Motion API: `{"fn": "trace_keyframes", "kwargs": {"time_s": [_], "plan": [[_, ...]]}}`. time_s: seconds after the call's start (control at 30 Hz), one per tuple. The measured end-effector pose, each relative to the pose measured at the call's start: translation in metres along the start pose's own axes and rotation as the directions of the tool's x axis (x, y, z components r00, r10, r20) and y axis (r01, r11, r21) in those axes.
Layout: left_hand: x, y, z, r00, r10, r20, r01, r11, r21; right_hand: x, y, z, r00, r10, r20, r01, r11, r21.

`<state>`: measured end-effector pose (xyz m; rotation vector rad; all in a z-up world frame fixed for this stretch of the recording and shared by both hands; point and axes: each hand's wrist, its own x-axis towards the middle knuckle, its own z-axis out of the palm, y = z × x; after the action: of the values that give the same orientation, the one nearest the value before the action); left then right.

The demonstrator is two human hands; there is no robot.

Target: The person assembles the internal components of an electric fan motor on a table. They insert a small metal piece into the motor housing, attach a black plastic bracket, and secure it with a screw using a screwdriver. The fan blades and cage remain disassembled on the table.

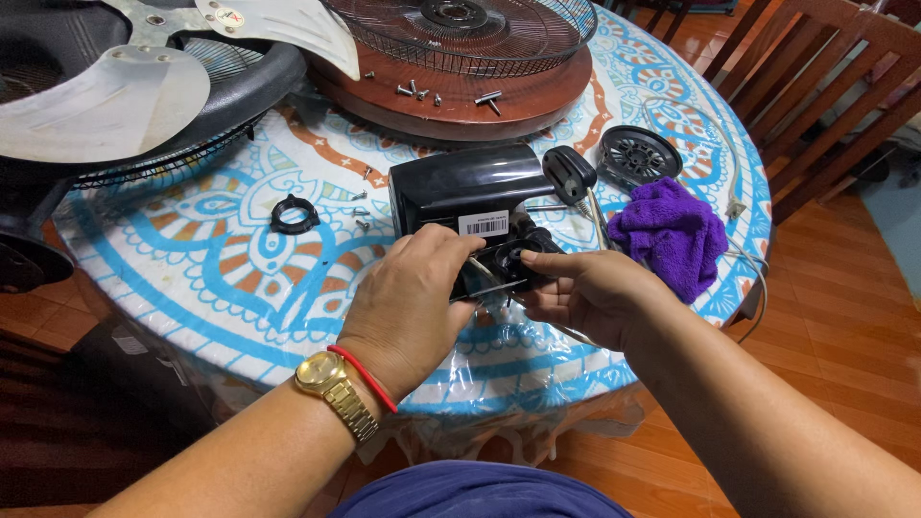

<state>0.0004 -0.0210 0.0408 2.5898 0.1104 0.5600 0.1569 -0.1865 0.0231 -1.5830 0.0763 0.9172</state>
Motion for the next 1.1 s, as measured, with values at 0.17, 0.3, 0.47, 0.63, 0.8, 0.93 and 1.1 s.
{"fn": "trace_keyframes", "kwargs": {"time_s": [0.17, 0.3, 0.47, 0.63, 0.8, 0.93, 1.1], "plan": [[0.0, 0.0, 0.0, 0.991, 0.115, -0.063, -0.113, 0.993, 0.033, 0.007, -0.002, -0.004, 1.0, 0.0, 0.02, 0.0, 0.999, -0.033], [0.005, 0.001, -0.005, 0.982, 0.165, -0.095, -0.161, 0.986, 0.049, 0.017, -0.01, -0.008, 1.0, 0.003, 0.024, -0.001, 0.997, -0.078], [0.008, -0.003, -0.012, 0.995, 0.101, -0.008, -0.101, 0.995, -0.011, 0.026, -0.019, -0.01, 0.999, 0.033, 0.027, -0.029, 0.993, -0.114], [-0.002, -0.007, -0.01, 0.996, 0.078, -0.044, -0.079, 0.997, -0.017, 0.023, -0.023, -0.008, 1.0, 0.004, -0.021, -0.008, 0.978, -0.21], [-0.003, -0.012, -0.011, 1.0, -0.023, 0.001, 0.023, 0.997, -0.072, 0.016, -0.03, -0.002, 0.999, 0.051, -0.002, -0.05, 0.975, -0.217], [-0.004, -0.031, -0.016, 0.917, -0.201, 0.344, 0.257, 0.958, -0.125, 0.009, -0.035, 0.002, 0.999, 0.048, -0.022, -0.052, 0.97, -0.237], [-0.003, -0.048, -0.001, 0.954, 0.012, 0.301, 0.021, 0.994, -0.107, 0.007, -0.039, 0.003, 0.999, 0.028, -0.035, -0.034, 0.977, -0.212]]}}
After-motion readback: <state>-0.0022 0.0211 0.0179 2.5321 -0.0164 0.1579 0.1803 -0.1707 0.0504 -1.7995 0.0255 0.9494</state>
